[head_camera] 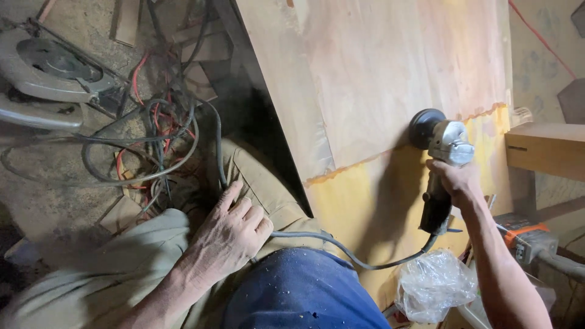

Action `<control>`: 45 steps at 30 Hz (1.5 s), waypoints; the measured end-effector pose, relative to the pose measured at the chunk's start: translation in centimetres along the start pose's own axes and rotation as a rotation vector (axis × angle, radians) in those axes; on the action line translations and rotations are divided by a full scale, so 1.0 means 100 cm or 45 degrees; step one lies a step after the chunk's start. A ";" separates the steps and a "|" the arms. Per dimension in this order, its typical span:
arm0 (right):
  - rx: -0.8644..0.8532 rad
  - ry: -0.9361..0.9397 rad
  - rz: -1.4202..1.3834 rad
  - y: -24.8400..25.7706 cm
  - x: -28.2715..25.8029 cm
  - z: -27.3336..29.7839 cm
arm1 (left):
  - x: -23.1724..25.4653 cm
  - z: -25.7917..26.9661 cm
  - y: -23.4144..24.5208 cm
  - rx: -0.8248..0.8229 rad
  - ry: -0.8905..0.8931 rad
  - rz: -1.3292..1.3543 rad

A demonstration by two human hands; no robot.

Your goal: Sanding a wooden panel with an angle grinder and applying wood filler to the surface.

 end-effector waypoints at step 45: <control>-0.070 0.049 0.140 -0.012 -0.065 0.001 | -0.012 -0.014 -0.007 -0.075 -0.080 0.092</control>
Point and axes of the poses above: each hand's wrist, its own z-axis away from the middle knuckle, its own y-axis out of the back of the hand, x = y × z, the point moved 2 cm from there along -z, towards the middle knuckle, and after that the axes turned 1 degree about x, right-handed, at the moved point
